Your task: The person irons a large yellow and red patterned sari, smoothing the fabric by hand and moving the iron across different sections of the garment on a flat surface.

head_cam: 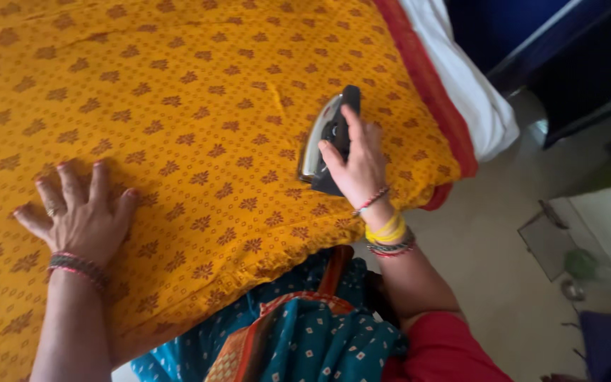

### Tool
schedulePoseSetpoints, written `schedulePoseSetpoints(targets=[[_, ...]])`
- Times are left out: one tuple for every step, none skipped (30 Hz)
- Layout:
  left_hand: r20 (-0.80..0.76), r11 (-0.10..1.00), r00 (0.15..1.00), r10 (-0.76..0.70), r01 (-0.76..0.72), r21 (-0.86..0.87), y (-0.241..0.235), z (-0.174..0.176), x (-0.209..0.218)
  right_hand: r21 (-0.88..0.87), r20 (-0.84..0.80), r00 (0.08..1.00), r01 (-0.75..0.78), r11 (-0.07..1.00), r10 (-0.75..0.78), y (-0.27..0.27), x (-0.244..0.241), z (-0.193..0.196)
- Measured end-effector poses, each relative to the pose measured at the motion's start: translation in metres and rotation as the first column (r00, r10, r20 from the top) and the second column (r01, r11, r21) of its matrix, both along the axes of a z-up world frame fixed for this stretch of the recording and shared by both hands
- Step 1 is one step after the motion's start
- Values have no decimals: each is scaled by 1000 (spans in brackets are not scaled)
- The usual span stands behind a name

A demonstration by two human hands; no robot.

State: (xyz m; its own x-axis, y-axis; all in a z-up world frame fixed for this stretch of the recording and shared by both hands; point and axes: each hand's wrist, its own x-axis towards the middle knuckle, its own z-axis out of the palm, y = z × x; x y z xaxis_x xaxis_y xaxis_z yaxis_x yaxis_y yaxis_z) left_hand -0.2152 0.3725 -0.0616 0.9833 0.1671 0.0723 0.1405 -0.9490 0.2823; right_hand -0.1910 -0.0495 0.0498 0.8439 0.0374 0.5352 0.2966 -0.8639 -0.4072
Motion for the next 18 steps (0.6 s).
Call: schedulePoseSetpoints(targets=[[4,1000,1000,-5,5,-6,1,-3,1,-6,4,1000,5,1000,-5,-3,-1,0],[10,1000,1000,-14,14,-6,2,-4,2,36,-72,996,50,998,-47,-6,-1,-3],[8,1000,1000,-14,14,-2,3,-3,-2,76,-157,985,89,993,-76,-9,-2,-10],[5,1000,1000,-10,10,-6,2,0,-4,73,-160,985,85,994,-72,-17,2,-16],[-8,999,1000,-7,6,-36,2,3,-7,26,-57,997,52,998,-50,-31,8,-20],[-21,998,1000,-4,2,-67,0,6,-8,-24,46,999,21,999,-20,-46,15,-25],[-39,998,999,13,-15,-66,-2,9,-10,3,-5,998,70,998,-70,-60,22,-30],[-52,997,999,1,-5,-76,-2,11,-10,25,-58,991,119,993,-118,-76,27,-33],[-54,996,999,-7,2,-88,-2,14,-8,-23,8,995,98,995,-97,-93,33,-32],[-59,996,998,13,-18,-87,-3,17,-8,-72,73,995,78,994,-72,-104,36,-32],[-52,997,999,6,-11,-82,-4,19,-8,-99,27,979,202,974,-200,-110,37,-33],[-44,997,999,0,-3,-78,-5,20,-9,-134,-16,945,321,938,-325,-114,34,-32],[-42,997,999,19,-23,-78,-6,22,-9,-134,-14,952,303,944,-307,-117,30,-28],[-42,997,999,14,-18,-80,-7,23,-9,-108,-4,971,239,965,-241,-117,24,-23],[-45,997,999,7,-11,-81,-7,24,-10,-82,5,985,174,981,-174,-112,16,-20],[-46,996,999,25,-29,-80,-7,25,-10,-81,4,988,157,984,-157,-104,9,-16],[-48,996,999,20,-24,-83,-7,25,-10,108,-182,976,142,984,-121,-97,-2,-10],[-50,996,999,14,-18,-86,-7,25,-10,288,-355,934,156,945,-46,-89,-13,-3]])
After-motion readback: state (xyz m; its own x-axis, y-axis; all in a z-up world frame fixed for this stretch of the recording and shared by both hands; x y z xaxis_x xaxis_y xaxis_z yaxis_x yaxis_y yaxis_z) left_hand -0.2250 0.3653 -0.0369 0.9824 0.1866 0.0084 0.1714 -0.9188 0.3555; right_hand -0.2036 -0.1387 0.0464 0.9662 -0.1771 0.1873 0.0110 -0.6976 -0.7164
